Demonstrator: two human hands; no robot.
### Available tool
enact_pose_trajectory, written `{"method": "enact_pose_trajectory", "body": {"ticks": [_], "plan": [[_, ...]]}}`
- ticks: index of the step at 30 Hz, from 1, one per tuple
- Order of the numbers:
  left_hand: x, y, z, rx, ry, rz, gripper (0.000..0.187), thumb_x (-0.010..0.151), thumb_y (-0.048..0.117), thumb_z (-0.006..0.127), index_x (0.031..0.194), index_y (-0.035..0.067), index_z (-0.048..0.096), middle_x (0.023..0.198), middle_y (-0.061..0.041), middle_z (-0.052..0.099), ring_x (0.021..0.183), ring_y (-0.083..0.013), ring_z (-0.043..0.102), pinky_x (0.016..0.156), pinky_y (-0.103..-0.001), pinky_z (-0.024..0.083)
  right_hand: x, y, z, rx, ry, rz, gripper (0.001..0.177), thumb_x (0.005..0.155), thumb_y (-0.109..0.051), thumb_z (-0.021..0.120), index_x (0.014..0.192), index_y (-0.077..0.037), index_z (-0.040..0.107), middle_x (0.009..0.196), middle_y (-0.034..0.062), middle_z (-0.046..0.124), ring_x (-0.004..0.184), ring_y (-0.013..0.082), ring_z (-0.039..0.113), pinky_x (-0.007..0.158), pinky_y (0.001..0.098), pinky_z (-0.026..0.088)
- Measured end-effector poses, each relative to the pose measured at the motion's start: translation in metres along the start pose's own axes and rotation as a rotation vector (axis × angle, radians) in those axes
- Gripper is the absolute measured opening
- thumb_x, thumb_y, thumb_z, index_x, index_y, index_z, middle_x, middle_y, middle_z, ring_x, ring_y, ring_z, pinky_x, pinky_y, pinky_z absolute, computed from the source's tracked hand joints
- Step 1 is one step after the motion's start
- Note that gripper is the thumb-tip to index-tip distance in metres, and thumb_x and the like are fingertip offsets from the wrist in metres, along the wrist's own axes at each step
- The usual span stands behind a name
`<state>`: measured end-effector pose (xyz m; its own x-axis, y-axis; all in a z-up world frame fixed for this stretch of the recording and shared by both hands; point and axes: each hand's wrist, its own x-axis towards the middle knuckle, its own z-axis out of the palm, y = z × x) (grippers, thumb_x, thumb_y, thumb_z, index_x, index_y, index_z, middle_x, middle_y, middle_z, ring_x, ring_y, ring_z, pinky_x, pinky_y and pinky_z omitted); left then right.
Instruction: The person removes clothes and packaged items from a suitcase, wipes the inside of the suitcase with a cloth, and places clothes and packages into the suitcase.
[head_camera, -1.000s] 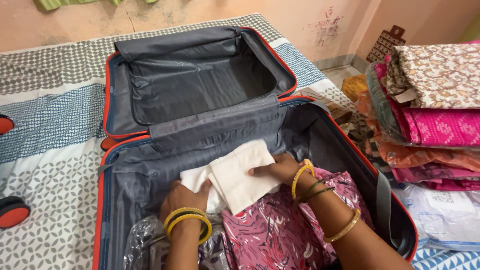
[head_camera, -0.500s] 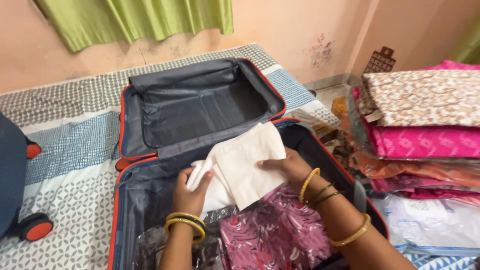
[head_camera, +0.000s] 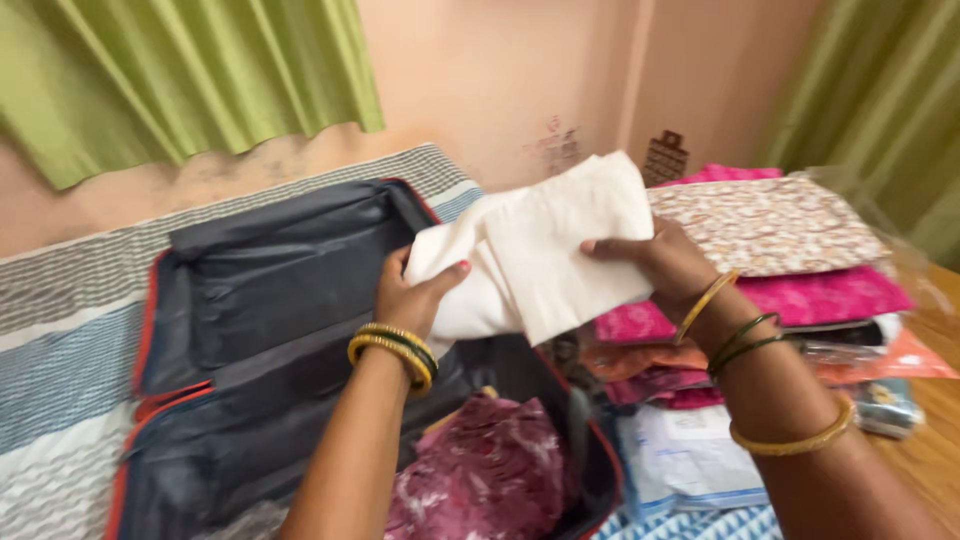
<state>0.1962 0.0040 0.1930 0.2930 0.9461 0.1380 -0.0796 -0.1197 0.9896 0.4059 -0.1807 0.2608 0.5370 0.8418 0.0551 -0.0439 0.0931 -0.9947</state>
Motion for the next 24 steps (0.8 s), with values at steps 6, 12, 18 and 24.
{"method": "enact_pose_trajectory", "body": {"ticks": [6,12,18,24], "plan": [[0.025,0.021,0.132,-0.231,-0.231,0.048,0.087,0.059,0.007,0.090,0.135,0.001,0.048,0.118,-0.016,0.071,0.099,-0.0245,0.074,0.087,-0.038,0.062,0.013,-0.044,-0.113,-0.140,0.223,-0.107,0.053,0.074,-0.006,0.079,0.125,0.004,0.067,0.112,0.0129,0.077,0.095,0.0253,0.076,0.087,0.0383,0.062],[0.019,0.027,0.230,0.115,-0.282,0.053,0.090,0.066,0.002,0.082,0.145,0.013,0.041,0.143,-0.014,0.057,0.124,-0.0261,0.064,0.104,-0.036,0.055,0.034,-0.038,-0.193,-0.794,0.676,-0.186,0.084,0.066,-0.015,0.090,0.142,-0.007,0.053,0.122,0.0131,0.070,0.108,0.0338,0.070,0.093,0.0484,0.056],[-0.017,0.003,0.280,0.835,-0.263,0.381,0.067,0.093,0.043,0.064,0.153,0.032,0.036,0.168,-0.009,0.020,0.154,-0.0337,0.017,0.123,-0.048,0.016,0.059,0.008,-0.201,-1.627,0.631,-0.286,0.076,0.083,-0.051,0.072,0.149,-0.022,0.051,0.160,0.0134,0.042,0.149,0.0362,0.030,0.119,0.0610,0.020],[-0.025,-0.016,0.281,1.033,-0.478,0.431,0.060,0.099,0.052,0.038,0.157,0.040,0.029,0.168,0.004,0.016,0.155,-0.0270,0.014,0.124,-0.050,0.010,0.073,0.057,-0.196,-1.501,0.384,-0.125,0.070,0.098,-0.065,0.032,0.157,-0.029,0.035,0.168,-0.0001,0.024,0.154,0.0274,0.020,0.120,0.0625,0.015]]}}
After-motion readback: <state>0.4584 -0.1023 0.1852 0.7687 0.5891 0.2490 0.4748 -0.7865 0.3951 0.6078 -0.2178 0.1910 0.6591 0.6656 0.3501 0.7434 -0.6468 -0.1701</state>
